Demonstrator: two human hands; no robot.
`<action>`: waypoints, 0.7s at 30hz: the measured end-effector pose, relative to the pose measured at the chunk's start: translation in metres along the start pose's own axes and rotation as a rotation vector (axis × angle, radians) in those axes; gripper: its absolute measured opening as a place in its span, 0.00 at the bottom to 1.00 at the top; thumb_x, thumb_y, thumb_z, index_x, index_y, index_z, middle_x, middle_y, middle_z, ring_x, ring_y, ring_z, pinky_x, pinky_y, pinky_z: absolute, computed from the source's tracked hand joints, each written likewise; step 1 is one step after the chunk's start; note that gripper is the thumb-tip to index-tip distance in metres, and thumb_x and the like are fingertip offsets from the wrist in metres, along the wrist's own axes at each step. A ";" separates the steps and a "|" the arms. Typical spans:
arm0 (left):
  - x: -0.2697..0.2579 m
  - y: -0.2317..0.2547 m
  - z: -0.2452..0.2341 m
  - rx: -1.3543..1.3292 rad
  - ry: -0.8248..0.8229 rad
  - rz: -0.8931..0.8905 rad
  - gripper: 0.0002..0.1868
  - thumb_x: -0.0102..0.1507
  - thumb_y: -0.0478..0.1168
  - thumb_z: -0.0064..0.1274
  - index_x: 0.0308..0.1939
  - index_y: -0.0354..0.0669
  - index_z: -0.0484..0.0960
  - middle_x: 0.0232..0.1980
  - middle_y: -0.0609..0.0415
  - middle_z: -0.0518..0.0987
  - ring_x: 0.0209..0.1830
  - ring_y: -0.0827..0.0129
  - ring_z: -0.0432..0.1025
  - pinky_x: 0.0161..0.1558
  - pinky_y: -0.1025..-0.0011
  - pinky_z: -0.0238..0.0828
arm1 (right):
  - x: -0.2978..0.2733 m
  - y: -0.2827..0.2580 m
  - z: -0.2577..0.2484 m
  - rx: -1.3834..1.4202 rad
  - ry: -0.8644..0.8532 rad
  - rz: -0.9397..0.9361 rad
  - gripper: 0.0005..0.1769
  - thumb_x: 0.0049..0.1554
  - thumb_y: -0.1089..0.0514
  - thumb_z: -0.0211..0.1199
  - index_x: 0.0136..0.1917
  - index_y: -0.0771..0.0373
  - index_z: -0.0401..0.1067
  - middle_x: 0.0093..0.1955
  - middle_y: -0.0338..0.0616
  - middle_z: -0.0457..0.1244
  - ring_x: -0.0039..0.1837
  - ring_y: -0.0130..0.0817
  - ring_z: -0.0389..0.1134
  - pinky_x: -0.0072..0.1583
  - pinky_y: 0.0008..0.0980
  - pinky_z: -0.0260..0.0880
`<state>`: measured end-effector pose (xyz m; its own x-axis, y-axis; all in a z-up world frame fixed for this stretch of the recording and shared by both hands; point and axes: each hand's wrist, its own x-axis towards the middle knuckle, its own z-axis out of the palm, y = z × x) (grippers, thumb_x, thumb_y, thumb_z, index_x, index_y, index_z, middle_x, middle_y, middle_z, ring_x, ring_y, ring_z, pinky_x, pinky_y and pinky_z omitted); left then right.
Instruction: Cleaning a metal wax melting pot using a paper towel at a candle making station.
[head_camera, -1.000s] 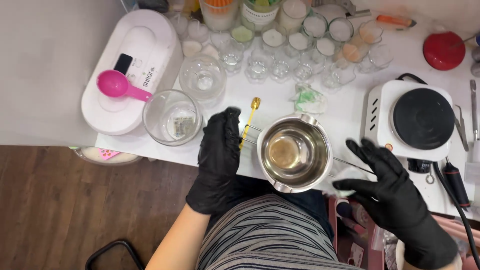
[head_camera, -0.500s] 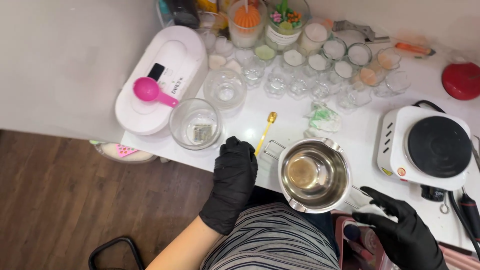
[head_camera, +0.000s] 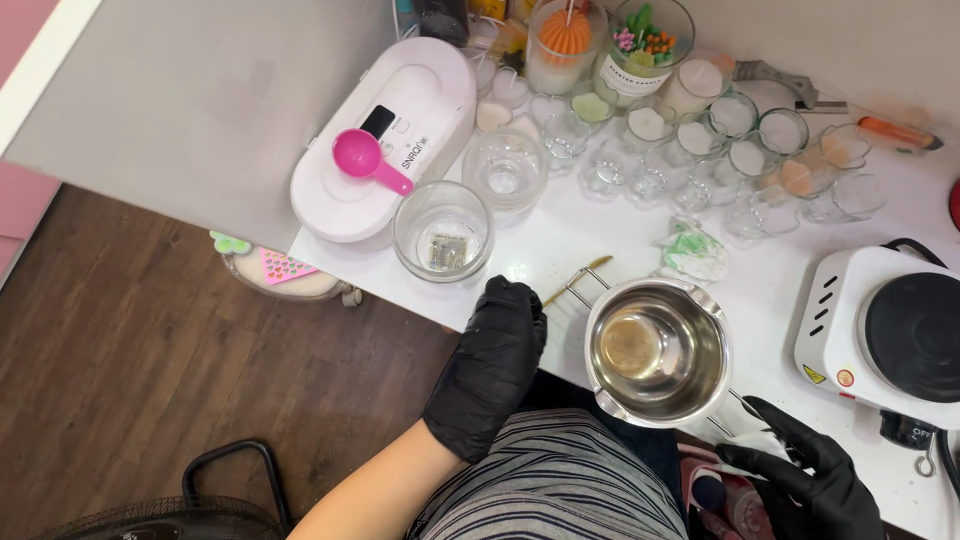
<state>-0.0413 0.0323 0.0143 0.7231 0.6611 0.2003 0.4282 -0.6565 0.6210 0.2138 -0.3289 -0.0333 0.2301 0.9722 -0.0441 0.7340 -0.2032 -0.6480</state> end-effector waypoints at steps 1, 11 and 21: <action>-0.002 0.003 -0.006 -0.002 -0.004 0.003 0.07 0.65 0.36 0.54 0.41 0.36 0.74 0.40 0.39 0.75 0.41 0.45 0.72 0.43 0.53 0.70 | 0.006 -0.006 -0.001 0.000 0.003 0.005 0.33 0.42 0.66 0.66 0.61 0.46 0.77 0.74 0.48 0.62 0.71 0.38 0.68 0.70 0.37 0.63; 0.009 0.049 -0.089 -0.131 0.160 -0.060 0.08 0.64 0.37 0.59 0.46 0.40 0.82 0.43 0.47 0.82 0.42 0.53 0.78 0.42 0.61 0.76 | 0.099 -0.122 0.002 -0.097 0.232 0.215 0.30 0.37 0.68 0.70 0.53 0.43 0.81 0.73 0.41 0.63 0.65 0.43 0.67 0.62 0.38 0.69; 0.021 0.045 -0.060 -0.042 -0.004 -0.125 0.09 0.61 0.39 0.61 0.44 0.43 0.83 0.44 0.49 0.83 0.43 0.55 0.79 0.41 0.61 0.76 | 0.152 -0.149 0.018 0.176 0.481 -0.040 0.27 0.41 0.64 0.76 0.55 0.49 0.79 0.70 0.47 0.64 0.73 0.49 0.64 0.71 0.44 0.65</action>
<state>-0.0394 0.0387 0.0924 0.6675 0.7355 0.1161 0.4921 -0.5528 0.6725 0.1274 -0.1487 0.0426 0.5022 0.8067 0.3113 0.6392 -0.1039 -0.7620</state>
